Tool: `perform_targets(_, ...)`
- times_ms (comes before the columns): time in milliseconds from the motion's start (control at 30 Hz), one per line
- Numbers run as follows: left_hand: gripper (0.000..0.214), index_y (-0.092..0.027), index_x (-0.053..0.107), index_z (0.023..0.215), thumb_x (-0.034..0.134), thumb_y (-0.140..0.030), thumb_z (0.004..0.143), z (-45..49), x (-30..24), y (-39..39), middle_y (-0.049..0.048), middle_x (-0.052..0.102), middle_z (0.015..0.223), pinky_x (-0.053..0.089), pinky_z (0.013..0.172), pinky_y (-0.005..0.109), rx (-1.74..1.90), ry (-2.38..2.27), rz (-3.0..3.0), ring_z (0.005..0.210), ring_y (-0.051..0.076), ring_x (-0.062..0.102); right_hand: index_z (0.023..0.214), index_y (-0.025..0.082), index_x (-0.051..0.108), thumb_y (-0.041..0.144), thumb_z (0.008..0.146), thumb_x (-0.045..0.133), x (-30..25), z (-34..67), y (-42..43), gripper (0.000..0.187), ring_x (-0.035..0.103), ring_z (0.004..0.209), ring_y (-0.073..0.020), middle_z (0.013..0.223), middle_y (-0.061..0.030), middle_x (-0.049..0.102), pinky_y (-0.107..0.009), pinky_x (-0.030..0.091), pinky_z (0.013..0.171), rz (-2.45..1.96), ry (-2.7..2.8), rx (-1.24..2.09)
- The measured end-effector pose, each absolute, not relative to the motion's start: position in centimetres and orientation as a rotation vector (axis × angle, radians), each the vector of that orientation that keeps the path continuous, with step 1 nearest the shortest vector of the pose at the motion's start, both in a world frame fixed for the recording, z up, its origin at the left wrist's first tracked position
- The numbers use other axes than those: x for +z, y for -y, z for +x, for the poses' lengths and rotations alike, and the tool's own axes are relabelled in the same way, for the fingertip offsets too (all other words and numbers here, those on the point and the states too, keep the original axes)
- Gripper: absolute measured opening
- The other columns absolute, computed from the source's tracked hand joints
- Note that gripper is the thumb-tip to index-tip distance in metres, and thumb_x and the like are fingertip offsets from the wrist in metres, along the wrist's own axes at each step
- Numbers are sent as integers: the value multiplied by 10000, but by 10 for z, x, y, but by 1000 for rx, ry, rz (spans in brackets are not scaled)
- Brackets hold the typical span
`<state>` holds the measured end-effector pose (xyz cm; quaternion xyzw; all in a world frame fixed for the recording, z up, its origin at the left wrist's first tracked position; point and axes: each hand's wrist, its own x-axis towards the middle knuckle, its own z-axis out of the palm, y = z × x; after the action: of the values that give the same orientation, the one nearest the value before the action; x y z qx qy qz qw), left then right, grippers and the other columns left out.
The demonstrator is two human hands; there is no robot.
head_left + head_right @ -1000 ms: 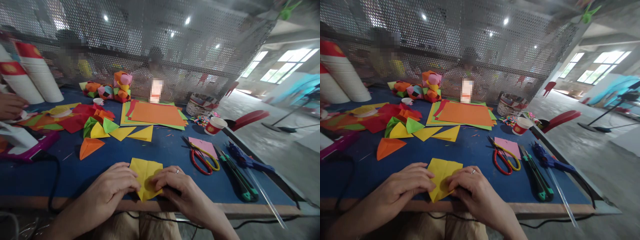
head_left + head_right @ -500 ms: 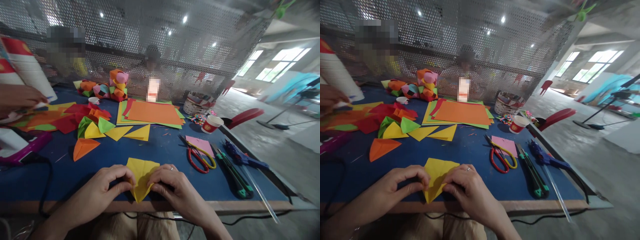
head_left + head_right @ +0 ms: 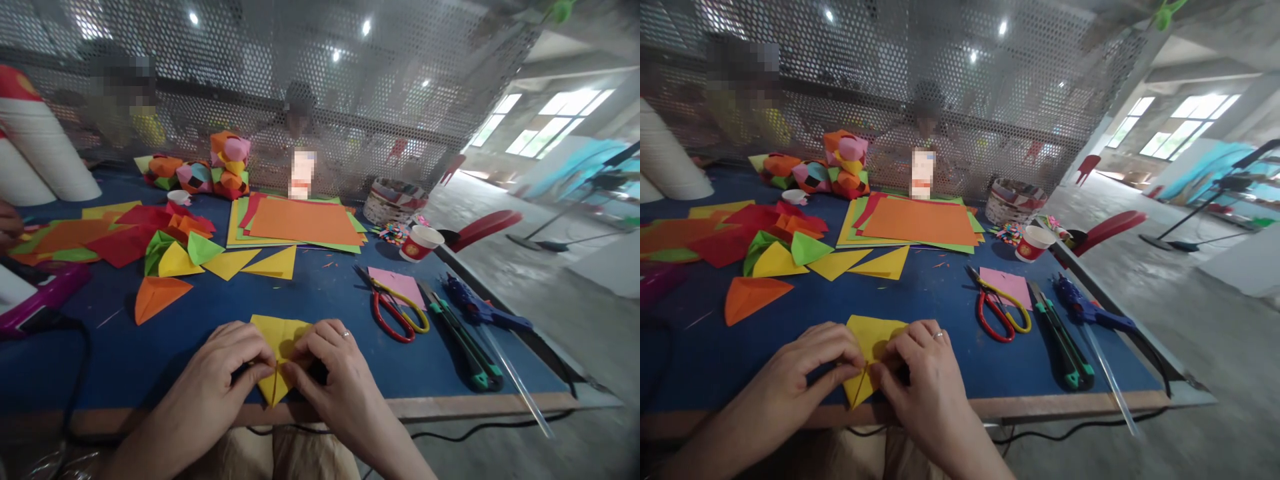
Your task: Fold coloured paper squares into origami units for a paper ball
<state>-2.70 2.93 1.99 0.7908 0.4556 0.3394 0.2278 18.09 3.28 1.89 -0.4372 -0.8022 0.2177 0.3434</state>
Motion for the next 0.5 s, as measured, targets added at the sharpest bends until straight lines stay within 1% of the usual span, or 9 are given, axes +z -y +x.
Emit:
perform_targets(100, 147, -261, 636, 796, 611, -178, 914, -24, 16, -30, -74, 665, 799, 445, 890, 295, 978, -1269, 2235, 820, 138, 619, 814, 202, 588, 55, 826, 776, 18, 181, -32, 239, 549, 917, -209, 890, 3, 659, -344, 399, 791, -1187, 2089, 537)
perform_targets(200, 161, -261, 630, 801, 601, -151, 914, -21, 13, -32, -91, 651, 788, 388, 1002, 326, 1014, -1269, 2291, 812, 130, 613, 802, 201, 571, 55, 849, 753, 19, 181, -33, 239, 548, 918, -209, 887, -1, 654, -346, 409, 792, -1182, 2095, 530)
perform_targets(300, 176, -256, 620, 812, 574, -131, 927, -19, 12, -34, -92, 642, 790, 379, 990, 323, 1043, -1267, 2337, 807, 129, 604, 805, 209, 571, 60, 876, 737, 18, 181, -35, 234, 551, 897, -202, 871, 4, 649, -338, 412, 773, -1170, 2078, 510)
perform_targets(433, 178, -252, 600, 812, 565, -156, 957, -17, 12, -36, -89, 622, 778, 392, 942, 308, 1055, -1251, 2381, 788, 134, 584, 835, 220, 596, 43, 872, 740, 16, 180, -37, 231, 560, 874, -202, 863, 8, 651, -339, 412, 762, -1180, 2049, 464)
perform_targets(500, 132, -255, 604, 871, 565, -183, 975, -16, 11, -36, -77, 636, 825, 398, 921, 303, 1079, -1269, 2398, 827, 143, 590, 840, 218, 595, 40, 869, 743, 15, 180, -38, 232, 559, 884, -206, 884, 4, 656, -345, 413, 771, -1195, 2061, 459)
